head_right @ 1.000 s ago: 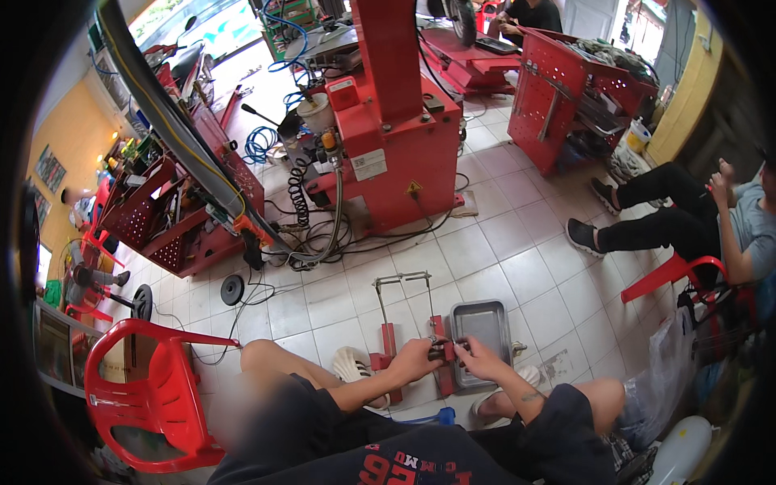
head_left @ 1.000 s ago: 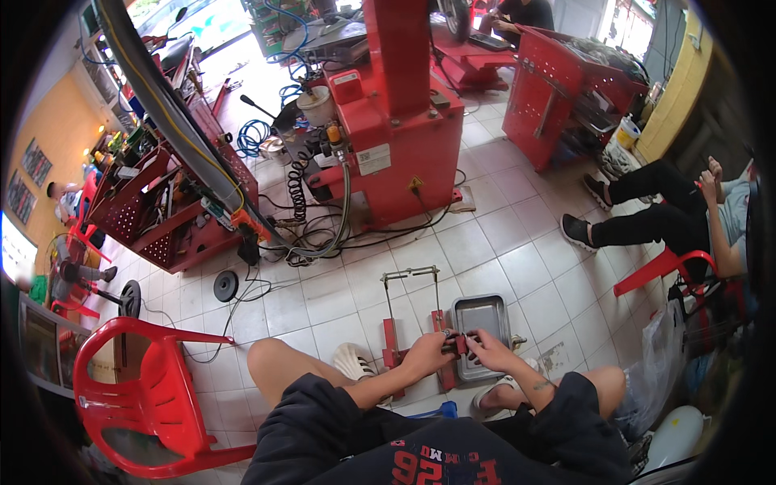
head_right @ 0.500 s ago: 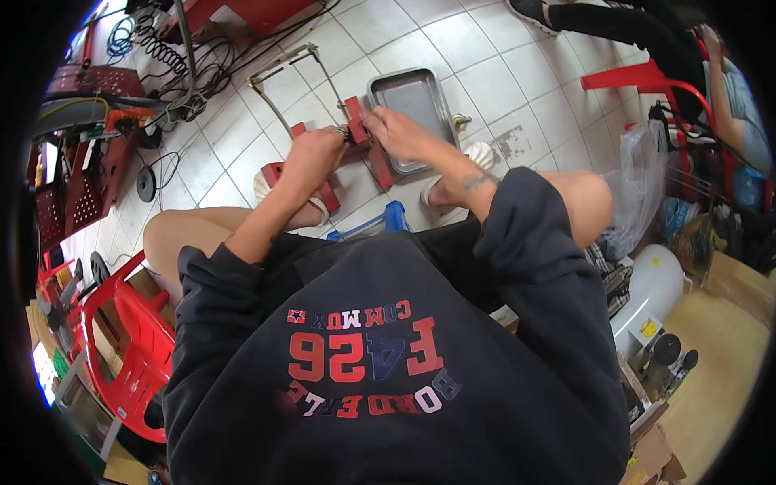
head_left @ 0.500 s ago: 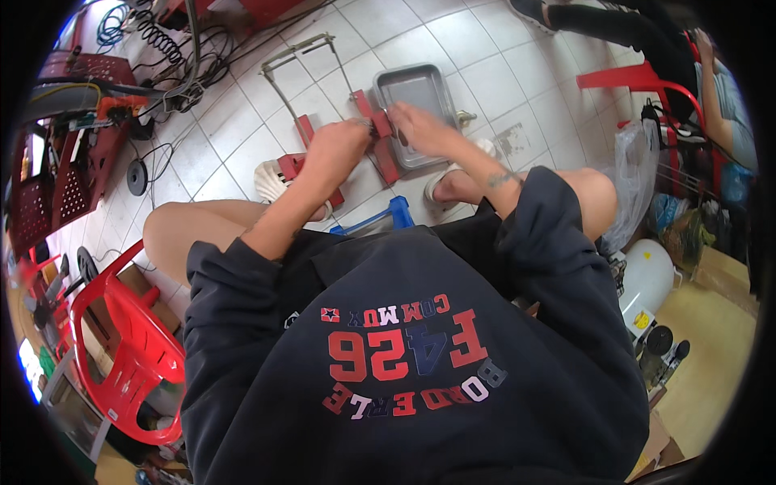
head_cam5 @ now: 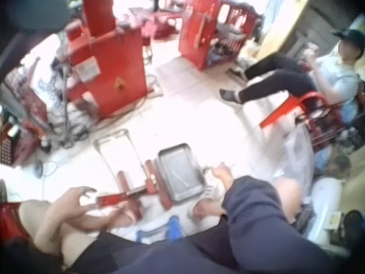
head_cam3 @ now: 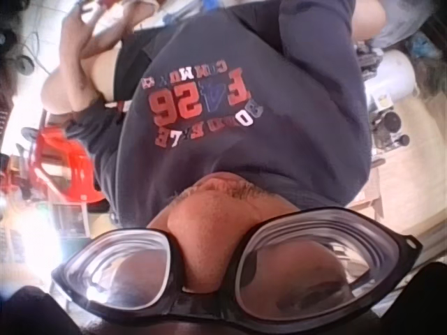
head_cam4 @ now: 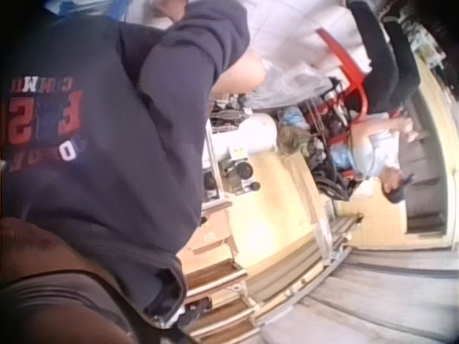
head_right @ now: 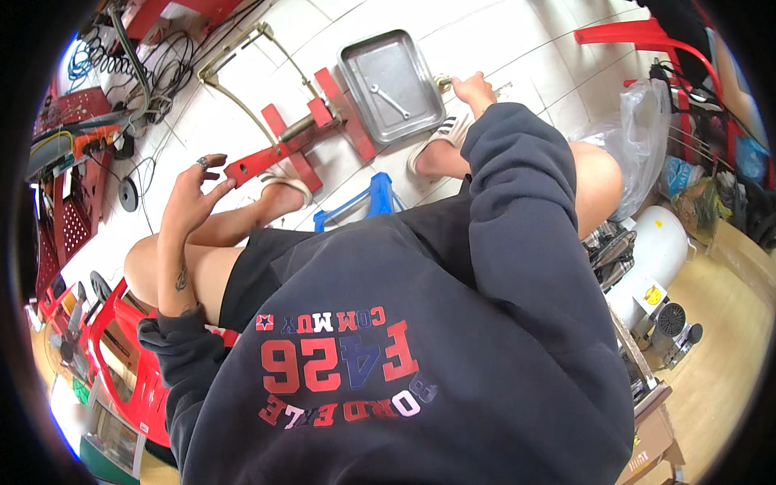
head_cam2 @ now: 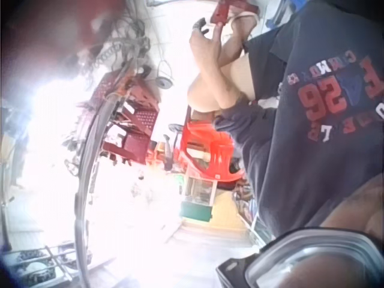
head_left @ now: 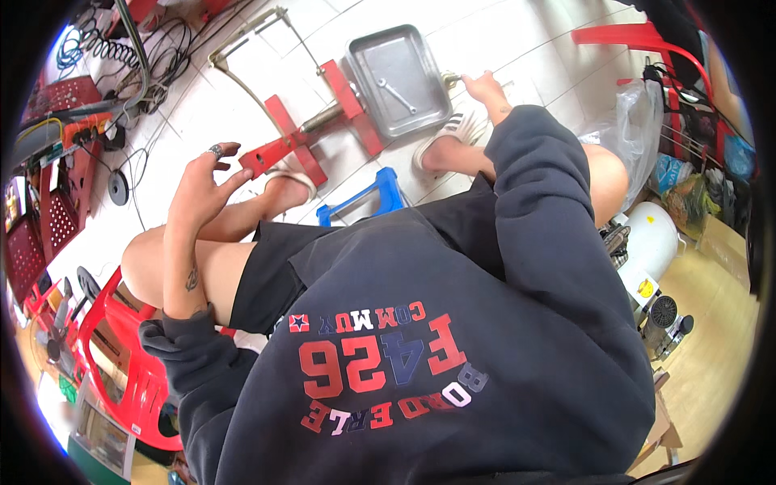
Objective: The person sits on the floor of a workshop and assembles a mechanical device using a threaded rod, red plastic blocks, and a metal frame. They repeatedly insert the rod through the blocks, tighten and loosen the assembly by hand, and adjust the components within a metal tray.
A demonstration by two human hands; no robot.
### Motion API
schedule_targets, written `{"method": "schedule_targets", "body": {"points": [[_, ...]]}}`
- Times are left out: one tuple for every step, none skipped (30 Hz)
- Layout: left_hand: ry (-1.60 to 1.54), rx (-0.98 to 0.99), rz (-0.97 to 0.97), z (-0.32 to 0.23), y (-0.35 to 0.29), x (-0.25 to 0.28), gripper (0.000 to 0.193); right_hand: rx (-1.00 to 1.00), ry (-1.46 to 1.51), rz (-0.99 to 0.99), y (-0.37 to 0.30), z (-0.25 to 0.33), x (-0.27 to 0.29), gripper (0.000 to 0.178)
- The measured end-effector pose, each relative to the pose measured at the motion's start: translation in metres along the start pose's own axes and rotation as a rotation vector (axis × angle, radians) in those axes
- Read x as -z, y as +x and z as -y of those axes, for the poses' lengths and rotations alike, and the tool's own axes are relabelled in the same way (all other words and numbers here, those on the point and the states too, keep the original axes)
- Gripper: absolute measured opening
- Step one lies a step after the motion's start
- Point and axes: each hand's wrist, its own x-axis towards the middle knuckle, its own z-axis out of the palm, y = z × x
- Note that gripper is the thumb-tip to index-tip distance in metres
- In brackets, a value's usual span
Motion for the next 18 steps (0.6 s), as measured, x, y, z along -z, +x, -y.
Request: {"method": "schedule_targets", "body": {"points": [[-0.087,0.020,0.007,0.001,-0.003,-0.002,0.053,0.062,-0.005,0.001,-0.001,0.002,-0.014,0.076],[-0.172,0.034,0.006,0.000,-0.005,-0.002,0.052,0.125,-0.006,-0.005,0.003,0.003,-0.025,0.077],[-0.241,0.051,0.012,-0.001,-0.007,-0.006,0.052,0.188,0.028,0.003,0.006,0.002,-0.034,0.076],[-0.305,0.063,0.013,-0.003,-0.007,-0.010,0.051,0.250,0.069,0.007,0.012,-0.001,-0.042,0.076],[-0.362,0.071,0.015,-0.007,-0.004,-0.010,0.051,0.307,0.118,0.009,0.021,-0.004,-0.052,0.075],[-0.367,0.103,0.029,-0.011,-0.001,-0.012,0.054,0.328,0.063,0.020,0.034,-0.010,-0.059,0.074],[-0.374,0.137,0.049,-0.015,0.001,-0.015,0.056,0.345,0.004,0.032,0.043,-0.016,-0.066,0.072],[-0.336,0.084,-0.001,-0.021,0.001,-0.020,0.058,0.326,-0.024,0.032,0.049,-0.019,-0.070,0.068],[-0.304,0.105,-0.041,-0.020,0.002,-0.023,0.056,0.353,-0.020,-0.003,0.056,-0.017,-0.075,0.063],[-0.288,0.105,-0.068,-0.016,0.008,-0.031,0.054,0.362,-0.033,-0.053,0.068,-0.027,-0.074,0.059],[-0.269,0.124,-0.098,-0.018,0.011,-0.039,0.053,0.382,-0.043,-0.088,0.070,-0.029,-0.073,0.055],[-0.152,0.109,-0.181,-0.020,0.014,-0.044,0.043,0.478,-0.018,-0.122,0.071,-0.032,-0.071,0.045],[-0.175,0.122,-0.218,-0.019,0.010,-0.049,0.042,0.433,-0.027,-0.104,0.066,-0.020,-0.071,0.045],[-0.198,0.129,-0.263,-0.015,0.007,-0.053,0.041,0.390,-0.036,-0.094,0.062,-0.005,-0.067,0.046],[-0.219,0.135,-0.306,-0.013,0.004,-0.056,0.039,0.346,-0.045,-0.085,0.056,0.006,-0.063,0.046],[-0.246,0.129,-0.326,-0.017,0.003,-0.056,0.039,0.351,0.002,-0.201,0.055,0.005,-0.057,0.044],[-0.258,0.123,-0.336,-0.016,0.003,-0.058,0.039,0.302,0.054,-0.173,0.058,0.004,-0.045,0.044],[-0.269,0.116,-0.346,-0.013,0.003,-0.062,0.039,0.254,0.108,-0.145,0.063,0.004,-0.031,0.043]]}}
